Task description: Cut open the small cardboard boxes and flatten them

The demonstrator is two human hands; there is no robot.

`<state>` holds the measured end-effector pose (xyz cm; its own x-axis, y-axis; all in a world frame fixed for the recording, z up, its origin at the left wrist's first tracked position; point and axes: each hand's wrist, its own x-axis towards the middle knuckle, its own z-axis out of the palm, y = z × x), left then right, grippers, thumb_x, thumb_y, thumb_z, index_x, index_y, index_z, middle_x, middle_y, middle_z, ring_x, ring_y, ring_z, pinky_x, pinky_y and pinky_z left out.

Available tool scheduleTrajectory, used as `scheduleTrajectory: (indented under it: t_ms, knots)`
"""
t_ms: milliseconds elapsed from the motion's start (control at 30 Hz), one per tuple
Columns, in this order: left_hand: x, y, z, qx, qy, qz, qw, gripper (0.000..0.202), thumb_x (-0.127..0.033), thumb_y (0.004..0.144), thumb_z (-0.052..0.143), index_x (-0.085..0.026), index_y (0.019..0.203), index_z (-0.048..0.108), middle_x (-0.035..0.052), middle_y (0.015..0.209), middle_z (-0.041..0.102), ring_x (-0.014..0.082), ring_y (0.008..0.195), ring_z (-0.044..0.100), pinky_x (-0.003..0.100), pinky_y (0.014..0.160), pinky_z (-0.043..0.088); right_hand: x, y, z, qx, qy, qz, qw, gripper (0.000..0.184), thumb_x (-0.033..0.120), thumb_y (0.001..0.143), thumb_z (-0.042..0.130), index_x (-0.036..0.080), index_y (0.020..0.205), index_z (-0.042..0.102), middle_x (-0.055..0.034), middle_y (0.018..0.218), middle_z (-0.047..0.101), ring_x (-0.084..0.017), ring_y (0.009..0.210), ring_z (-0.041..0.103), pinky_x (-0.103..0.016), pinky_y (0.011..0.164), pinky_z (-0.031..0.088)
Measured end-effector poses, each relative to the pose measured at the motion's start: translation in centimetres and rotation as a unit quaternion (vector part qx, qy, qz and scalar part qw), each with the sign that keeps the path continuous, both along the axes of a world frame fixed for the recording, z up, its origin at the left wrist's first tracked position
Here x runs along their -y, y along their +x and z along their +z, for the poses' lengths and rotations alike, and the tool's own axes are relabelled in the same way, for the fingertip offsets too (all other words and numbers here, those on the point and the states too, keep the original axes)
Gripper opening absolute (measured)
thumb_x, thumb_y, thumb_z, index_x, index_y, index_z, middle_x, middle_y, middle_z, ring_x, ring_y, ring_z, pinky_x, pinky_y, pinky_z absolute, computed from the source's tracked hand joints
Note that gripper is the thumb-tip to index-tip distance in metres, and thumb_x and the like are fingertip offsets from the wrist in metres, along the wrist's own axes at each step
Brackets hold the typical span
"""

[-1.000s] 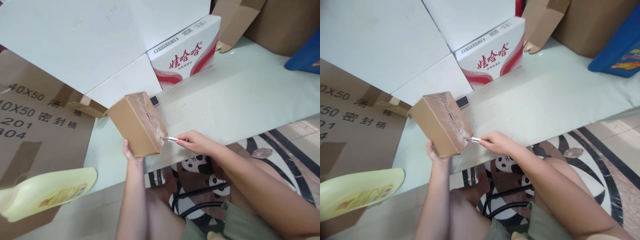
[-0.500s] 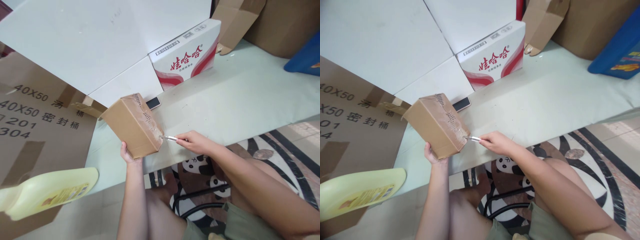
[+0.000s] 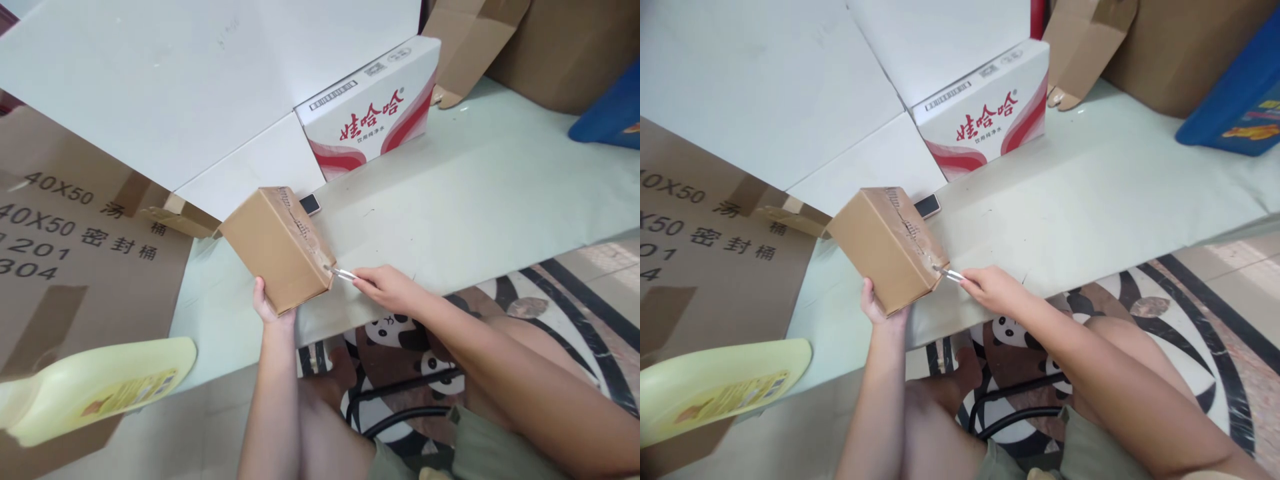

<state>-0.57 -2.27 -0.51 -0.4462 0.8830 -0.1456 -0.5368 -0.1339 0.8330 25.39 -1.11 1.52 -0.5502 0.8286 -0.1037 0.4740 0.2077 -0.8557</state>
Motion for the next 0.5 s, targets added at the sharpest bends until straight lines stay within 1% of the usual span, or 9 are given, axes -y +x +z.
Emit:
scheduleTrajectory:
  t_ms: [67, 133, 200, 300, 367, 433, 500]
  knots:
    - [0.0, 0.0, 0.0, -0.021, -0.001, -0.004, 1.0, 0.051, -0.051, 0.076, 0.072, -0.025, 0.119, 0.068, 0.0054, 0.117, 0.074, 0.0287, 0.108, 0.068, 0.044, 0.094, 0.053, 0.1, -0.1, -0.4, 0.019, 0.013, -0.013, 1.0, 0.029, 0.035, 0.097, 0.041, 0.02, 0.085, 0.062, -0.0027, 0.071, 0.06, -0.016, 0.066, 0.051, -0.026, 0.063, 0.032]
    - [0.0, -0.1, 0.0, -0.03, -0.008, -0.009, 0.999, 0.053, -0.052, 0.075, 0.073, -0.024, 0.12, 0.068, 0.0058, 0.115, 0.074, 0.0289, 0.106, 0.069, 0.044, 0.093, 0.054, 0.1, -0.3, -0.6, 0.032, 0.022, -0.025, 0.999, 0.029, 0.035, 0.097, 0.041, 0.02, 0.084, 0.063, -0.0034, 0.071, 0.06, -0.016, 0.065, 0.05, -0.027, 0.063, 0.032]
    - [0.1, -0.3, 0.1, -0.028, -0.013, -0.007, 1.0, 0.054, -0.052, 0.074, 0.074, -0.024, 0.119, 0.068, 0.0059, 0.114, 0.074, 0.0292, 0.106, 0.069, 0.044, 0.093, 0.054, 0.2, -0.5, -0.6, 0.017, 0.01, -0.031, 0.999, 0.03, 0.034, 0.097, 0.041, 0.019, 0.084, 0.063, -0.0027, 0.069, 0.059, -0.016, 0.065, 0.05, -0.027, 0.063, 0.032]
    - [0.4, -0.5, 0.6, -0.003, -0.028, -0.022, 0.999, 0.054, -0.054, 0.074, 0.073, -0.024, 0.118, 0.069, 0.0073, 0.119, 0.073, 0.0314, 0.114, 0.065, 0.047, 0.095, 0.054, 0.6, -0.8, 0.0, -0.069, -0.043, -0.009, 0.997, 0.033, 0.037, 0.097, 0.041, 0.018, 0.091, 0.067, 0.0001, 0.068, 0.054, -0.015, 0.065, 0.048, -0.026, 0.063, 0.034]
    - [0.7, -0.6, 1.1, 0.015, -0.038, -0.06, 0.997, 0.059, -0.06, 0.072, 0.073, -0.024, 0.119, 0.068, 0.0093, 0.123, 0.071, 0.0354, 0.121, 0.061, 0.053, 0.095, 0.053, 0.9, -0.9, 0.5, -0.142, -0.102, 0.025, 0.984, 0.038, 0.042, 0.097, 0.039, 0.017, 0.1, 0.067, 0.0029, 0.064, 0.046, -0.013, 0.059, 0.043, -0.025, 0.058, 0.033]
    - [1.1, -0.5, 1.4, 0.019, -0.033, -0.105, 0.994, 0.07, -0.066, 0.066, 0.074, -0.025, 0.121, 0.067, 0.0115, 0.127, 0.069, 0.0406, 0.128, 0.055, 0.06, 0.094, 0.053, 1.1, -0.9, 0.9, -0.196, -0.153, 0.056, 0.967, 0.041, 0.047, 0.097, 0.039, 0.016, 0.104, 0.066, 0.0053, 0.06, 0.038, -0.011, 0.053, 0.037, -0.024, 0.053, 0.03]
    - [1.3, -0.5, 1.5, 0.008, -0.012, -0.123, 0.992, 0.077, -0.07, 0.059, 0.077, -0.025, 0.122, 0.067, 0.0127, 0.129, 0.067, 0.0439, 0.132, 0.05, 0.063, 0.094, 0.053, 1.1, -0.8, 1.1, -0.22, -0.161, 0.067, 0.96, 0.042, 0.048, 0.096, 0.041, 0.016, 0.103, 0.067, 0.006, 0.059, 0.036, -0.01, 0.051, 0.034, -0.024, 0.052, 0.029]
